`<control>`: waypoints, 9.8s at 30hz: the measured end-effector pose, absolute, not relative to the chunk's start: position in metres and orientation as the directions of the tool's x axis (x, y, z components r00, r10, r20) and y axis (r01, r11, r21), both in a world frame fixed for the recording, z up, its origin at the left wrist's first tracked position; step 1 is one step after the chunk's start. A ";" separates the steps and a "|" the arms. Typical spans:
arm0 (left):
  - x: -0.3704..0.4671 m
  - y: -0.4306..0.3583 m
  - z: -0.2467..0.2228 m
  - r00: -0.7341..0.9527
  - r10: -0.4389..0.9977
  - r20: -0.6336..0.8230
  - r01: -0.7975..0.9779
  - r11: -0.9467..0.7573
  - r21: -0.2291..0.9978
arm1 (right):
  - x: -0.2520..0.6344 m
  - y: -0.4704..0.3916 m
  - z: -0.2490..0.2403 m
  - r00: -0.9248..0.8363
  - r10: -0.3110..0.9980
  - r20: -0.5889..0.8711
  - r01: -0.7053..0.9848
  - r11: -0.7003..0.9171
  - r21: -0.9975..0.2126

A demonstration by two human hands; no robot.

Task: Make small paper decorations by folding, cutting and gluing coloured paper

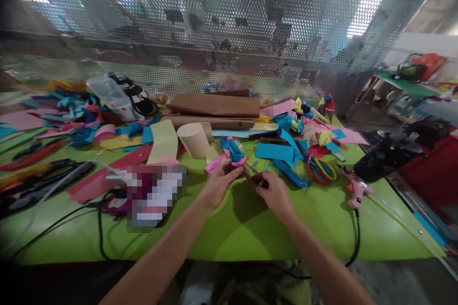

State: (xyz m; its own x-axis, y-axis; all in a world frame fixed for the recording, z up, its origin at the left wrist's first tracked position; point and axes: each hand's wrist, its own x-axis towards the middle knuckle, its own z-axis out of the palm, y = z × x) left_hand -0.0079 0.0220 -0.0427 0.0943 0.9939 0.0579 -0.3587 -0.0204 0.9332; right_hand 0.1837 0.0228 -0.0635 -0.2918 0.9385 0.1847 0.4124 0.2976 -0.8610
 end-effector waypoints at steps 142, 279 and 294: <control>-0.006 0.038 -0.066 0.075 0.966 0.249 0.099 -0.255 0.962 | 0.183 0.023 -0.064 -0.179 0.901 0.396 0.368 0.434 -0.822; 0.002 0.027 -0.079 0.053 0.904 0.423 0.214 -0.425 0.880 | 0.172 0.006 -0.052 -0.171 0.757 0.631 0.420 0.635 -0.648; 0.002 0.031 -0.085 0.058 0.899 0.433 0.170 -0.436 0.884 | 0.174 0.004 -0.049 -0.164 0.750 0.641 0.419 0.641 -0.643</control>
